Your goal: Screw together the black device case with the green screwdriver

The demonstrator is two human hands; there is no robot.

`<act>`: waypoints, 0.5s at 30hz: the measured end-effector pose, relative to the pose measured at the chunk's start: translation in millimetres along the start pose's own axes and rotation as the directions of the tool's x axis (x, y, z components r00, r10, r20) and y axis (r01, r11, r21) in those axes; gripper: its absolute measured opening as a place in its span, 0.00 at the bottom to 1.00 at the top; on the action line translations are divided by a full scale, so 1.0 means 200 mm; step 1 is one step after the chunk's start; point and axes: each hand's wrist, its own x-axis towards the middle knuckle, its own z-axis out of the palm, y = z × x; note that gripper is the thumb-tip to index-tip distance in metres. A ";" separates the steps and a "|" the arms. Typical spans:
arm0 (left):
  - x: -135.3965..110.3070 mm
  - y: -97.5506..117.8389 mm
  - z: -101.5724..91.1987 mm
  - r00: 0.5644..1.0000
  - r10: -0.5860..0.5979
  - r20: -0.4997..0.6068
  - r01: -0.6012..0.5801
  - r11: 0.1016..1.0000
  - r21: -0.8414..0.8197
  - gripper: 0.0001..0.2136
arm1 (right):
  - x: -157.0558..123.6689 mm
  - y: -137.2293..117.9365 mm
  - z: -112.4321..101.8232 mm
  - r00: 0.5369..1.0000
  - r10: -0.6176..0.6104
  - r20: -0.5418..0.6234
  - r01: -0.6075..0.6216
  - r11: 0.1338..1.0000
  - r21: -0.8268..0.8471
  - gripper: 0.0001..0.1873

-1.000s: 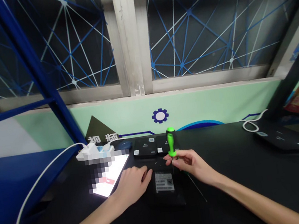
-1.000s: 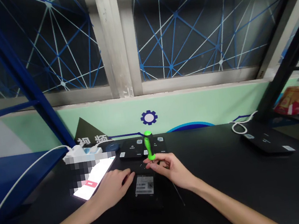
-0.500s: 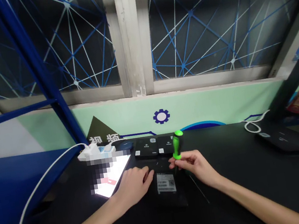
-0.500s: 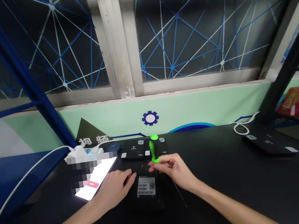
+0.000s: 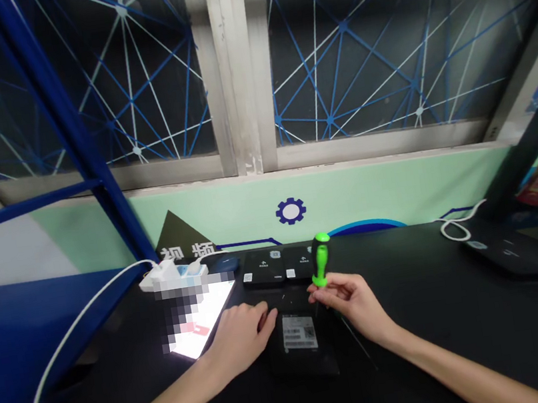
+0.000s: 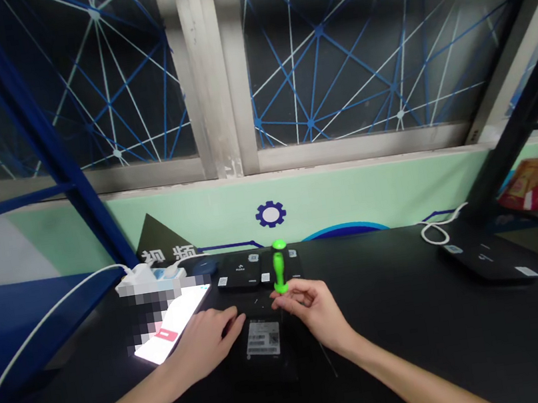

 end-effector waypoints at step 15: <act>-0.02 0.01 -0.03 0.996 0.087 0.008 -0.086 0.993 -0.076 0.22 | 0.00 -0.06 -0.06 0.998 -0.060 0.015 0.061 0.993 -0.104 0.13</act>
